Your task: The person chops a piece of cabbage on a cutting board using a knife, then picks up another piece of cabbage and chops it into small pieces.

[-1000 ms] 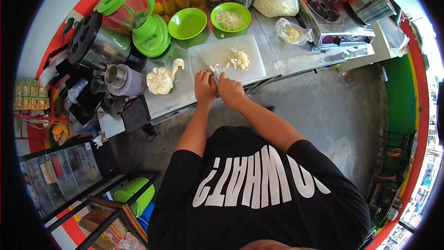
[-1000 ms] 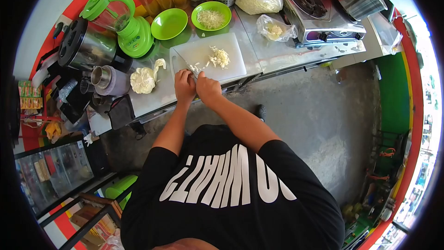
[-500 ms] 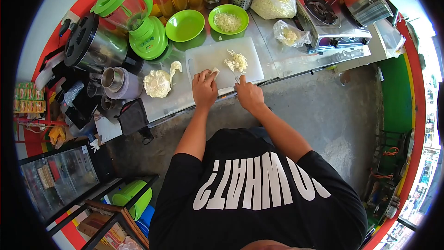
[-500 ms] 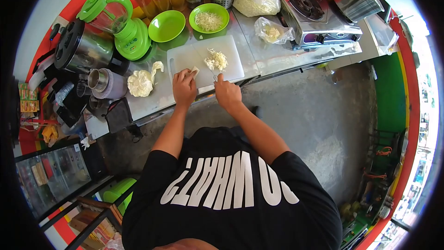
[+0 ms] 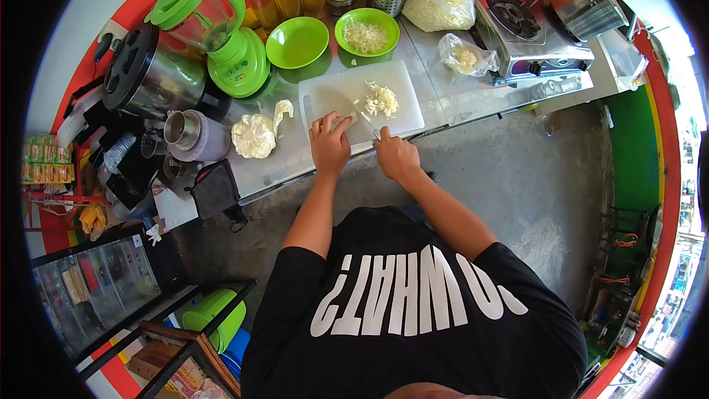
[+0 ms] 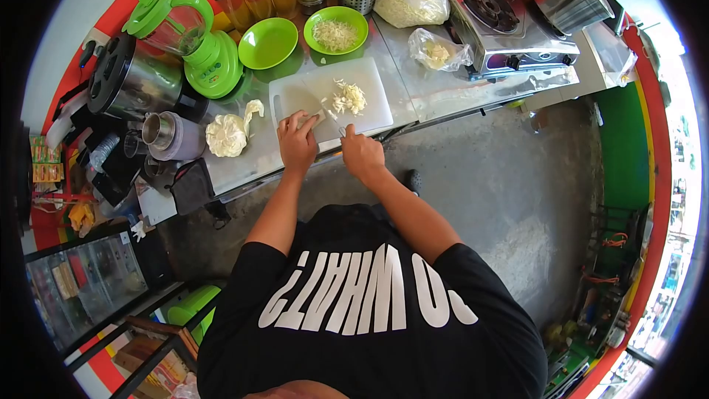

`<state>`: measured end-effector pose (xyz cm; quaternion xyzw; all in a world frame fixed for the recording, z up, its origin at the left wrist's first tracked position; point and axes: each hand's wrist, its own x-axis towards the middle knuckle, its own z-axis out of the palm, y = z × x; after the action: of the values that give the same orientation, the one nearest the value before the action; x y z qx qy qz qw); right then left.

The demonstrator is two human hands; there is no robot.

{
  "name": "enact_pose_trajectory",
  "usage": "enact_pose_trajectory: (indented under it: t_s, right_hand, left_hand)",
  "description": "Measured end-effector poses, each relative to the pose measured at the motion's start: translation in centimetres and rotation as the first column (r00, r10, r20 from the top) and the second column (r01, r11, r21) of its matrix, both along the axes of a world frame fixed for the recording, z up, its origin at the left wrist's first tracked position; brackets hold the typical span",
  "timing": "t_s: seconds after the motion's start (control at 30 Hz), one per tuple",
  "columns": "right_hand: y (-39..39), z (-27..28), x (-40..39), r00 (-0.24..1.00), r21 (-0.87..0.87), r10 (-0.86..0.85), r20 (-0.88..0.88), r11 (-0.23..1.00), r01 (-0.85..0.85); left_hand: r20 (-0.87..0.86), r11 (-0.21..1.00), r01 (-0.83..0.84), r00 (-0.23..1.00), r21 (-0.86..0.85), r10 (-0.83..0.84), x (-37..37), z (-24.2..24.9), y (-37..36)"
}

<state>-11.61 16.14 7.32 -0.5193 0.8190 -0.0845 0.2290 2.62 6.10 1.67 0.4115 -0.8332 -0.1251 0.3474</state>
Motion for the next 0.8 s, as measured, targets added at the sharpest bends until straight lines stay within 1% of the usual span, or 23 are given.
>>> enact_pose_trajectory:
  t_s: [0.07, 0.1, 0.17, 0.3, 0.37, 0.4, 0.47, 0.5, 0.57, 0.7, 0.77, 0.8]
  right_hand:
    - [0.0, 0.0, -0.1, 0.996, 0.01, -0.073, 0.052, 0.997, 0.073]
    - [-0.1, -0.2, -0.3, 0.996, 0.008, -0.072, 0.051, 0.997, 0.071]
    - [-0.3, -0.7, -0.8, 0.987, -0.047, -0.158, 0.017, 0.986, 0.159]
    - [-0.5, 0.5, -1.0, 0.99, -0.038, -0.136, 0.026, 0.99, 0.137]
    - [-0.1, 1.0, -0.8, 0.996, -0.021, -0.045, 0.074, 0.999, 0.046]
    - [0.0, 0.7, -0.9, 0.996, -0.022, -0.044, 0.072, 0.999, 0.045]
    - [0.5, -0.6, -1.1, 0.988, -0.01, -0.095, 0.119, 0.995, 0.097]
    - [0.6, -1.1, -1.3, 0.989, -0.012, -0.093, 0.119, 0.995, 0.095]
    - [0.7, -2.2, -1.5, 0.969, -0.102, -0.195, 0.15, 0.972, 0.212]
    - [0.9, -0.9, -1.4, 0.978, -0.076, -0.149, 0.145, 0.984, 0.161]
    - [1.2, -0.7, -1.4, 0.983, -0.09, -0.031, 0.181, 0.995, 0.048]
    - [1.3, -1.4, -1.6, 0.983, -0.092, -0.027, 0.181, 0.995, 0.044]
  left_hand:
    - [0.013, 1.0, 0.006, 1.0, 0.017, -0.006, 0.1, -0.3, 0.0]
    - [0.025, 0.999, 0.012, 1.0, 0.034, -0.012, 0.1, -0.3, -0.1]
    - [0.023, 1.0, 0.008, 1.0, 0.024, -0.009, 0.0, -0.4, -0.1]
    - [-0.007, 1.0, 0.004, 1.0, 0.03, -0.004, -0.1, -0.5, -0.2]
    - [-0.029, 1.0, 0.001, 1.0, 0.02, 0.0, -0.3, -0.5, -0.3]
    - [-0.049, 1.0, -0.006, 0.999, 0.01, 0.006, -0.3, -0.5, -0.3]
    - [-0.045, 1.0, -0.008, 0.999, 0.006, 0.009, -0.3, -0.6, -0.3]
    - [-0.04, 1.0, -0.01, 0.999, 0.001, 0.01, -0.2, -0.5, -0.3]
    - [-0.036, 1.0, -0.014, 0.999, 0.002, 0.014, -0.2, -0.4, -0.3]
    - [-0.031, 1.0, -0.013, 0.999, 0.025, 0.014, -0.3, -0.5, -0.4]
    - [-0.045, 1.0, -0.012, 0.999, 0.024, 0.013, -0.3, -0.4, -0.4]
    - [-0.056, 1.0, -0.009, 0.998, 0.026, 0.011, -0.3, -0.4, -0.4]
